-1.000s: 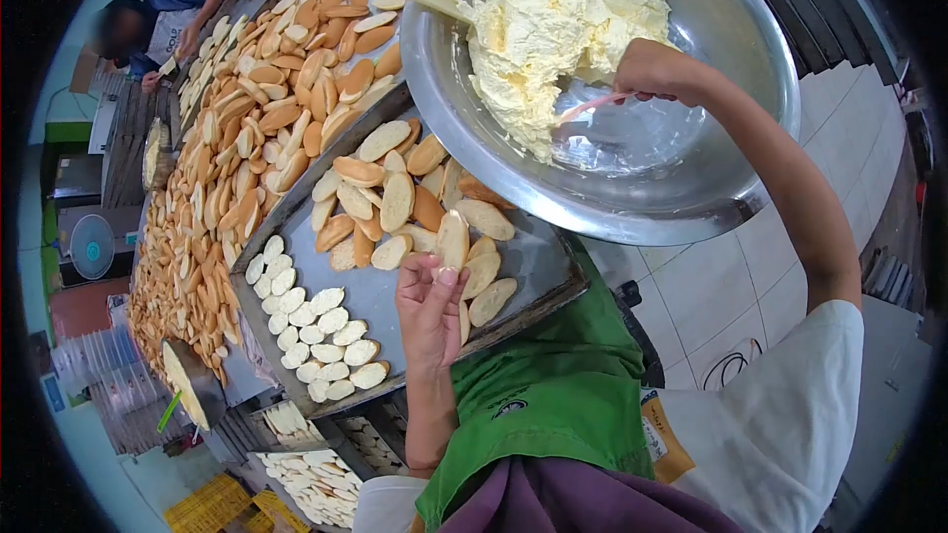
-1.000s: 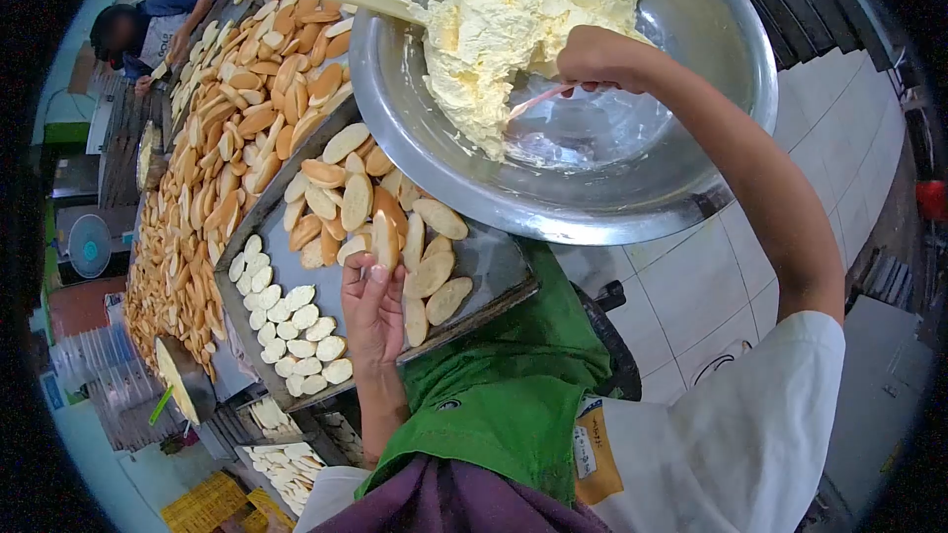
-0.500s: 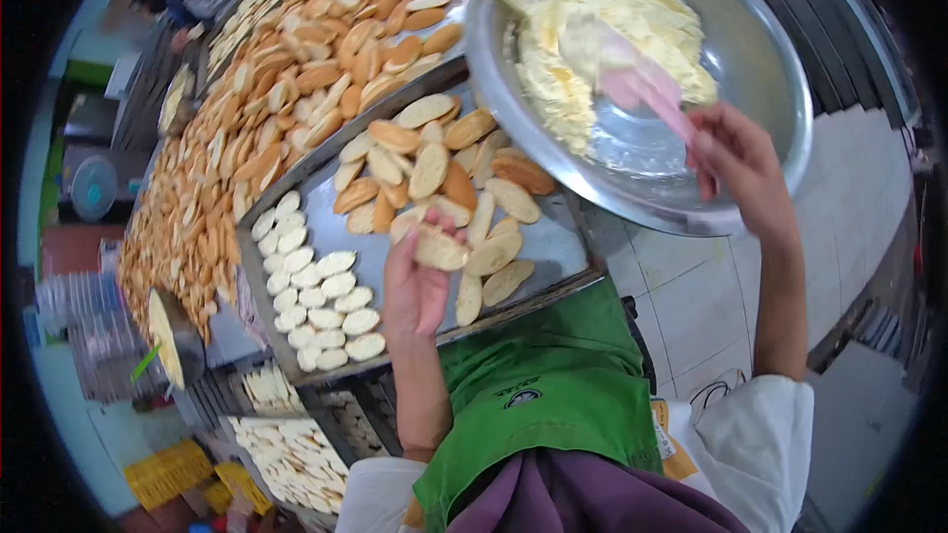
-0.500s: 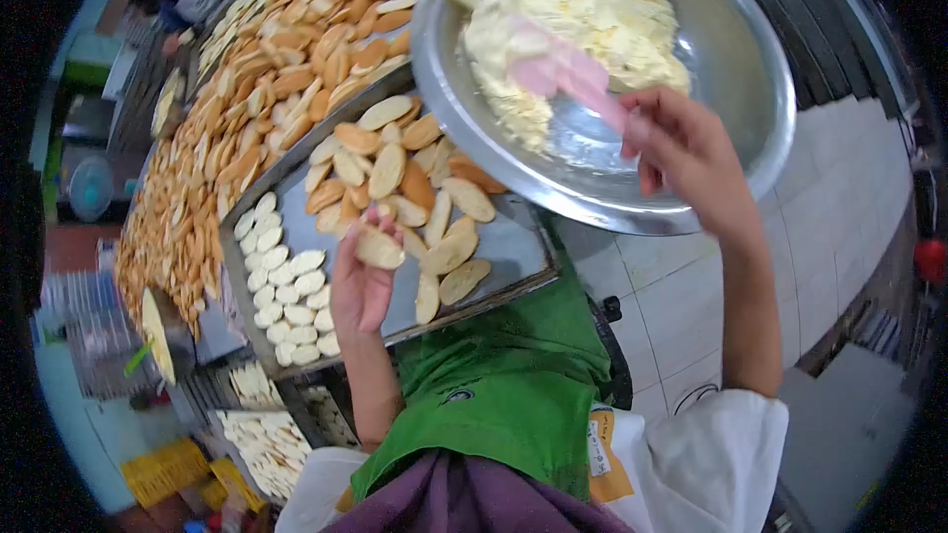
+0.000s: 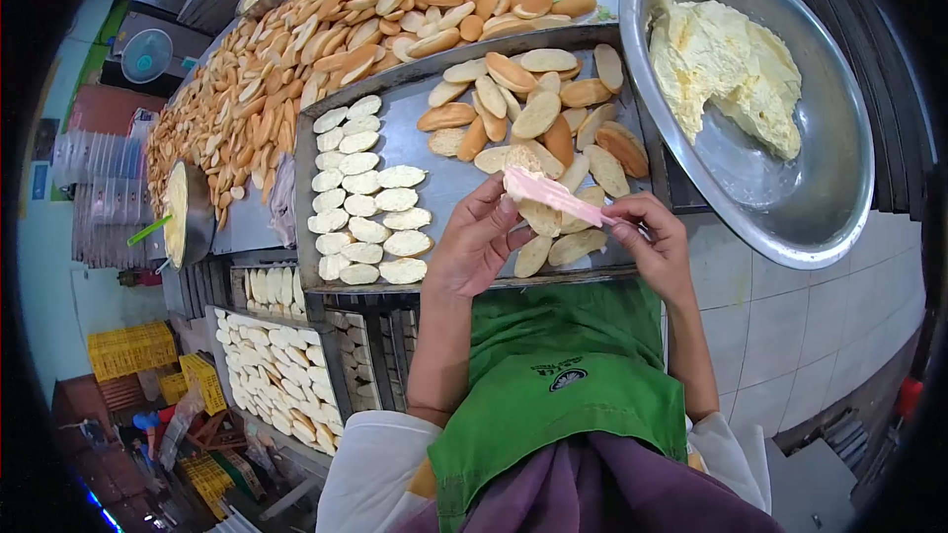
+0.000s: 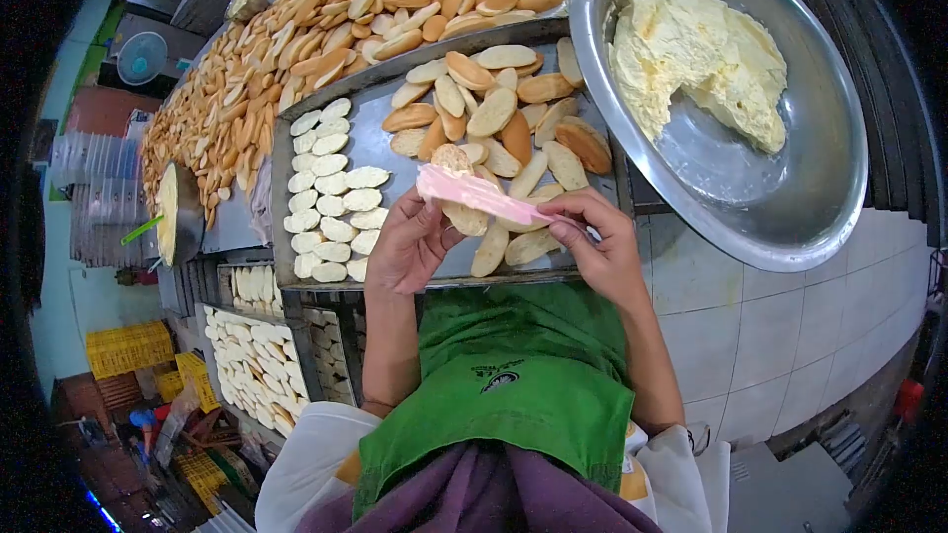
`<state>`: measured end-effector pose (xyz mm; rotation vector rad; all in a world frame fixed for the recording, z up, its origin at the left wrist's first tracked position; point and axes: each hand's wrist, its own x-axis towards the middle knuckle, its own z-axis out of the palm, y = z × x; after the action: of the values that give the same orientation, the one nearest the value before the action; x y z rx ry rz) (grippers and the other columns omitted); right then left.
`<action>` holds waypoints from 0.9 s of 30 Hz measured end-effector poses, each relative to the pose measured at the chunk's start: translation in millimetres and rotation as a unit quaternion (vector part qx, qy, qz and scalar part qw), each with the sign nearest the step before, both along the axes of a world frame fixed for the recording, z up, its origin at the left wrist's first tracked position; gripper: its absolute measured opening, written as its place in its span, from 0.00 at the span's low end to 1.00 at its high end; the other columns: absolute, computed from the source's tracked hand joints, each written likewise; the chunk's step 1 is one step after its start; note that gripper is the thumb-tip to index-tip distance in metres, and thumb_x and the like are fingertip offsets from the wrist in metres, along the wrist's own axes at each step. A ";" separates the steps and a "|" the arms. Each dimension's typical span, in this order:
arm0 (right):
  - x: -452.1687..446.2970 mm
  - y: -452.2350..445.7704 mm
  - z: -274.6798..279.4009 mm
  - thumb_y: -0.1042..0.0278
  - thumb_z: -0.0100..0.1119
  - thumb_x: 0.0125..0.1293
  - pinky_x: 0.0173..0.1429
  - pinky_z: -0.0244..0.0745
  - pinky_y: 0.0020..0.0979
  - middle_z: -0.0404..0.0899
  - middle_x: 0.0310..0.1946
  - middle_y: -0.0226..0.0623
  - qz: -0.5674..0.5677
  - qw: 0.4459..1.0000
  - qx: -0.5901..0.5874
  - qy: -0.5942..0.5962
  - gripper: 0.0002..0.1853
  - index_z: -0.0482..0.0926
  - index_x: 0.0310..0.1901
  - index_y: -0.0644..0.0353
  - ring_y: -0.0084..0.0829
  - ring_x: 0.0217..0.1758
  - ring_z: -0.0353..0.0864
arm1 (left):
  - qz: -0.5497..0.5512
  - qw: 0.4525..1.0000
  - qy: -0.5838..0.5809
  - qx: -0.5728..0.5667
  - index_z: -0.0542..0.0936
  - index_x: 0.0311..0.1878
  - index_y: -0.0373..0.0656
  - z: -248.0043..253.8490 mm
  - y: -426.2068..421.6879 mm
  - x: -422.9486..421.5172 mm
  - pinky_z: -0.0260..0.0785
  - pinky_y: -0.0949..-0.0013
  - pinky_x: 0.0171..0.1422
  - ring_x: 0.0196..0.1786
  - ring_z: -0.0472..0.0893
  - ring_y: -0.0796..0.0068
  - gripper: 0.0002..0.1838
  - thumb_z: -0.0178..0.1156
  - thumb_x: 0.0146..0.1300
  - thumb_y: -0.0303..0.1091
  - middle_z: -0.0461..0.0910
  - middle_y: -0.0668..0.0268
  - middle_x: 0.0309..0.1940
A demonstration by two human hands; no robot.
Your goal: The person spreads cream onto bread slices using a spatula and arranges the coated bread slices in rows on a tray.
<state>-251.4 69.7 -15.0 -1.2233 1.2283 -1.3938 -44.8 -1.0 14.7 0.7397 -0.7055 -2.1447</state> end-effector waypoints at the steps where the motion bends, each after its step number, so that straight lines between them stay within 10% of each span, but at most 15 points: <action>1: 1.7 -0.1 -2.8 0.82 0.54 0.54 0.40 0.67 0.21 0.75 0.33 0.34 0.002 1.000 -0.001 0.001 0.08 0.77 0.37 0.66 0.22 0.34 0.73 | -0.007 1.000 0.029 -0.007 0.60 0.60 0.34 -4.8 -0.8 4.4 0.73 0.67 0.53 0.54 0.73 0.66 0.26 0.54 0.59 0.29 0.70 0.55 0.53; 6: -6.9 3.3 -2.9 0.84 0.57 0.49 0.39 0.69 0.20 0.76 0.33 0.35 -0.067 0.974 -0.050 0.210 0.12 0.78 0.37 0.63 0.25 0.35 0.74 | 0.012 0.996 0.079 -0.025 0.61 0.60 0.39 -15.9 -4.5 15.1 0.73 0.68 0.52 0.51 0.75 0.69 0.24 0.52 0.61 0.27 0.72 0.59 0.52; 20: -5.0 9.5 -0.2 0.84 0.60 0.46 0.34 0.70 0.21 0.76 0.30 0.35 -0.082 0.993 0.001 0.086 0.09 0.80 0.31 0.64 0.23 0.32 0.75 | 0.125 0.990 0.031 -0.059 0.59 0.60 0.45 -12.9 -7.1 16.0 0.76 0.69 0.48 0.50 0.76 0.66 0.31 0.60 0.54 0.29 0.70 0.54 0.53; 27: 11.6 -8.5 6.9 0.82 0.59 0.50 0.37 0.69 0.20 0.76 0.33 0.35 -0.198 0.939 -0.095 0.266 0.07 0.79 0.33 0.66 0.19 0.34 0.73 | -0.044 0.998 -0.020 -0.040 0.61 0.59 0.41 -24.0 3.1 14.3 0.76 0.73 0.44 0.47 0.77 0.71 0.36 0.67 0.47 0.31 0.72 0.60 0.50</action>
<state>-239.8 61.2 -8.2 -1.6194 1.8252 -1.5477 -30.5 2.0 -9.4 0.7218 -0.8555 -2.1720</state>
